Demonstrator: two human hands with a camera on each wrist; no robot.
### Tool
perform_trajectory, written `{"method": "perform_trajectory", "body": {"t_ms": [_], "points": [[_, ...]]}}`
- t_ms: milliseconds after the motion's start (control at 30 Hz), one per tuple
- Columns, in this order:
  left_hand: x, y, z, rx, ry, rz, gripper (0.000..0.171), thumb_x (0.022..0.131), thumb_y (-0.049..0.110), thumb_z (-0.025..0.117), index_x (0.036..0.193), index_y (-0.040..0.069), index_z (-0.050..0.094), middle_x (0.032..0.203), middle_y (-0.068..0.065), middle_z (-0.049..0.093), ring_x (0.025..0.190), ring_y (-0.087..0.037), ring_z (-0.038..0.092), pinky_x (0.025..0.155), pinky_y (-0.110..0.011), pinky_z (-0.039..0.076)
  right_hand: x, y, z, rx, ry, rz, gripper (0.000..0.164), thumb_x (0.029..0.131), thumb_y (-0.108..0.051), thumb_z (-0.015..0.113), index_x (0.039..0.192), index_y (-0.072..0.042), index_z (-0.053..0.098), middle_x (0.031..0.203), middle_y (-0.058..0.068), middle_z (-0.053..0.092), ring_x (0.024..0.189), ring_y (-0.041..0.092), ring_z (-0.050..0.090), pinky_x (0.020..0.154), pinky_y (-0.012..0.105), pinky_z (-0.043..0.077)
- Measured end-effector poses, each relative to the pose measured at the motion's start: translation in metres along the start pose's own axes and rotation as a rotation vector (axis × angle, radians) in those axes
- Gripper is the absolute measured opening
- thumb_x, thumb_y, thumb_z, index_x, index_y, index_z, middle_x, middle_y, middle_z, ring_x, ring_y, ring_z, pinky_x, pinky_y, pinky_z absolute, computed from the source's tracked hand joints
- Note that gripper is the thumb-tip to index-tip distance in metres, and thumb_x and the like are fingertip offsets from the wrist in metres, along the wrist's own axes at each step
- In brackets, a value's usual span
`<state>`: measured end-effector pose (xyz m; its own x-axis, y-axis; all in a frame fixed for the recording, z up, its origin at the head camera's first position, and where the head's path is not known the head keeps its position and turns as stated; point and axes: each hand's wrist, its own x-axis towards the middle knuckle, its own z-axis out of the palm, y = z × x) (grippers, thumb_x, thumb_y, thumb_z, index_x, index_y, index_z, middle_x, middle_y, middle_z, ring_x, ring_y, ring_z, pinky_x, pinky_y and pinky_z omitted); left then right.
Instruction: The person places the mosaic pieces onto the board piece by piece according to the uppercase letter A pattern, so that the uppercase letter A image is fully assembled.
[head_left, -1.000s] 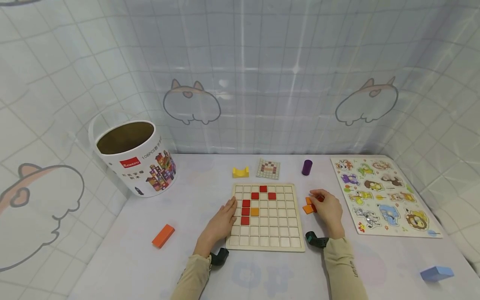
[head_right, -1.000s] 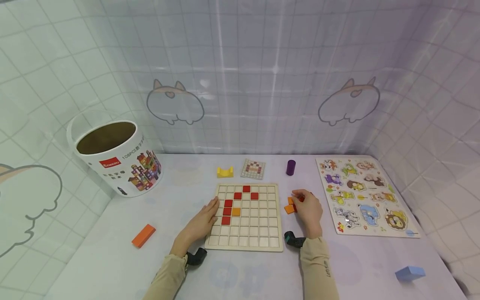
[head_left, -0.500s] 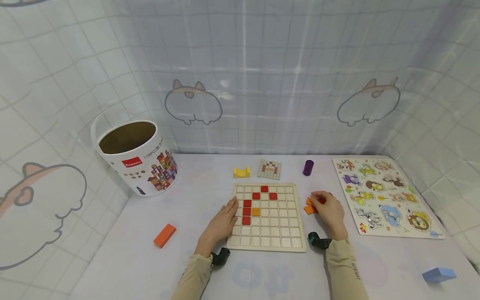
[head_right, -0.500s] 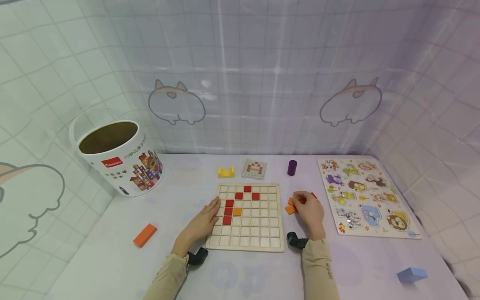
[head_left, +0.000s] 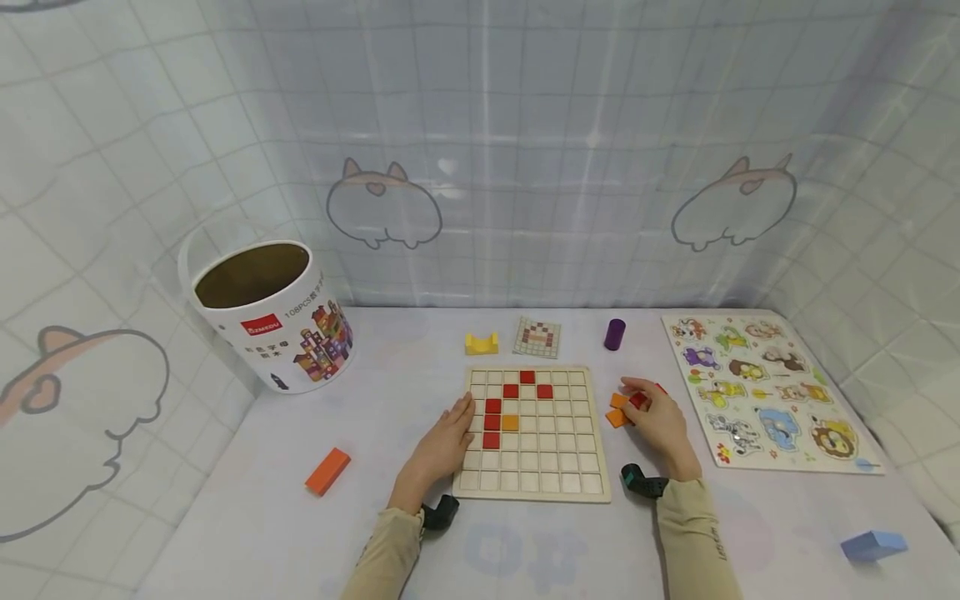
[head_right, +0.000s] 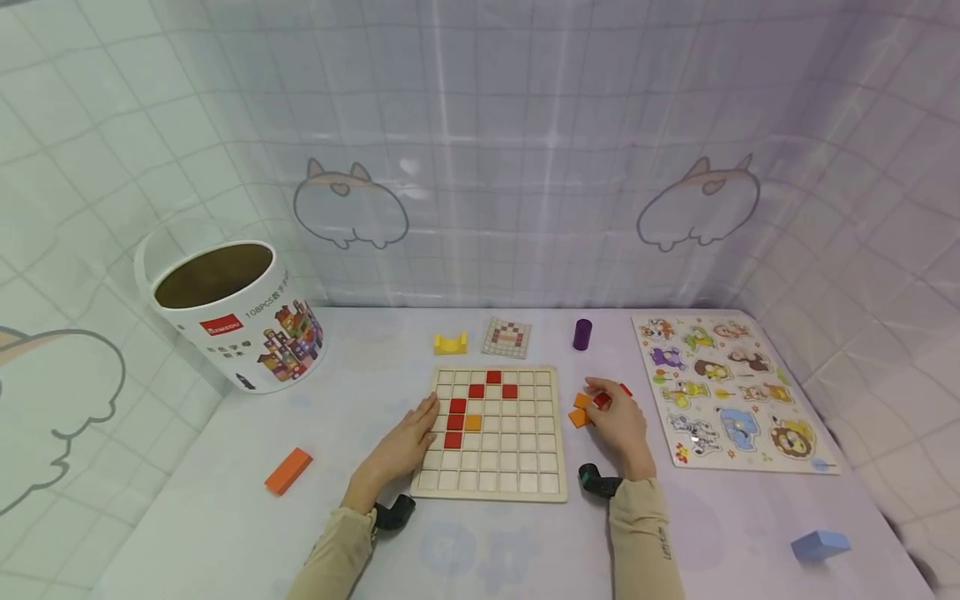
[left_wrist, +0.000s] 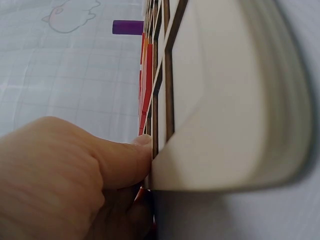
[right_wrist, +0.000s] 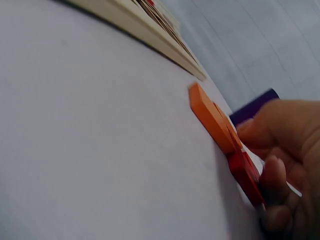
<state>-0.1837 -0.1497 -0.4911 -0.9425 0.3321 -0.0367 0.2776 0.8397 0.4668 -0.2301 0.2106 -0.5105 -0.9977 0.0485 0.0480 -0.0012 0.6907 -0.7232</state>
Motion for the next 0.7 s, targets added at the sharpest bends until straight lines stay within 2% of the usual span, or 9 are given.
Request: {"method": "perform_trajectory", "body": {"t_ms": [167,433,633,700], "points": [[-0.0002,0.0,0.001,0.008,-0.001,-0.001,0.053,0.101,0.011,0.047,0.149,-0.005,0.031,0.16,-0.018,0.024,0.147,-0.035,0.026,0.122,-0.05,0.023,0.0002,0.0005,-0.0013,0.0,-0.004,0.002,0.043,0.085,-0.011,0.064,0.128,-0.007,0.06,0.112,0.014,0.066,0.065,0.014,0.047,0.056,0.023,0.034],[-0.0002,-0.002,0.0019,0.01,-0.005,-0.004,0.054,0.101,0.012,0.047,0.149,-0.005,0.03,0.16,-0.018,0.024,0.147,-0.035,0.026,0.121,-0.051,0.024,0.0001,-0.0038,0.0025,-0.097,0.026,-0.016,0.044,0.085,-0.018,0.065,0.128,-0.007,0.062,0.115,0.013,0.069,0.094,0.028,0.06,0.074,0.03,0.044],[0.0002,-0.0022,0.0028,0.012,-0.002,0.004,0.053,0.101,0.011,0.047,0.149,-0.005,0.031,0.159,-0.018,0.024,0.147,-0.035,0.026,0.121,-0.051,0.024,0.0008,-0.0025,0.0036,-0.106,0.027,-0.017,0.046,0.084,-0.017,0.065,0.128,-0.007,0.062,0.115,0.014,0.068,0.097,0.03,0.06,0.077,0.038,0.047],[0.0003,-0.0023,0.003,0.015,0.001,0.004,0.054,0.101,0.012,0.047,0.149,-0.005,0.03,0.16,-0.018,0.024,0.147,-0.035,0.026,0.121,-0.051,0.024,0.0012,-0.0017,0.0044,-0.105,0.039,-0.023,0.045,0.084,-0.017,0.065,0.128,-0.007,0.062,0.115,0.015,0.068,0.097,0.03,0.06,0.076,0.038,0.047]]}}
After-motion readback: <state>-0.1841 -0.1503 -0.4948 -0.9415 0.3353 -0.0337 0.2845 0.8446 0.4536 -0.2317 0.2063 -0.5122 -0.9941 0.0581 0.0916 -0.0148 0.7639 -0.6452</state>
